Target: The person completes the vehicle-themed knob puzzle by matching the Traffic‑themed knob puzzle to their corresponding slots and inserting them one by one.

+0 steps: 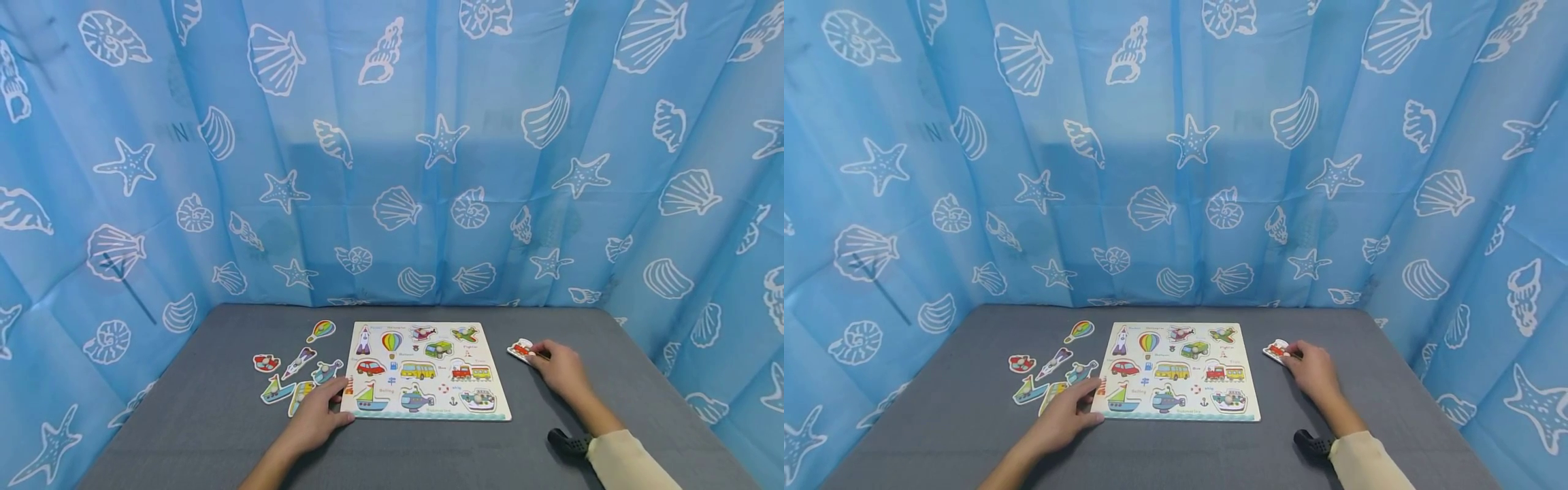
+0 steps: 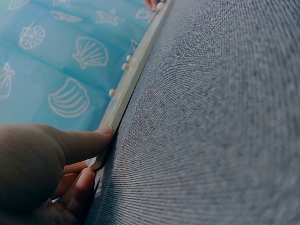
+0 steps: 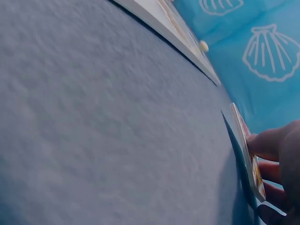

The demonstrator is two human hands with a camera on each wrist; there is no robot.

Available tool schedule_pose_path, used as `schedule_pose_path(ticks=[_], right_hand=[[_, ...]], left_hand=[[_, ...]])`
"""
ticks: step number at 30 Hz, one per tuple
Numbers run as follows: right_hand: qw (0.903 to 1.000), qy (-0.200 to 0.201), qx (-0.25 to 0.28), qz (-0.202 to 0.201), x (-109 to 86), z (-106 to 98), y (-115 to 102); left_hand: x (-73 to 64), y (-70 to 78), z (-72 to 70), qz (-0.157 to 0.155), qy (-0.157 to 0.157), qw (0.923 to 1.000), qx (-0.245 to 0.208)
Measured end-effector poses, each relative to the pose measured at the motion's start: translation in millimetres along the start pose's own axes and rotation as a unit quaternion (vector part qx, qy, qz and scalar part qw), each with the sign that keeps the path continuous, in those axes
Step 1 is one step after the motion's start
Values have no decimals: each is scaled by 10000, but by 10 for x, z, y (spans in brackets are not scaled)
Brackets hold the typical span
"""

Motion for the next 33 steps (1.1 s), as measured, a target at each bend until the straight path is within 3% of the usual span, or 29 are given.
schedule_pose_path(ticks=[33], right_hand=[[9980, -399, 472, -120, -210, 265, -542]], left_hand=[[-2, 9, -13, 118, 56, 9999, 38]])
Point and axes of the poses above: each hand's wrist, its own x-axis towards the middle knuckle, its own z-axis out of the palm, y = z × x, the point moved 10 cm from there along x, towards the middle knuckle, and after that the axes turned 5 degrees about z, right-handed, at the moved point
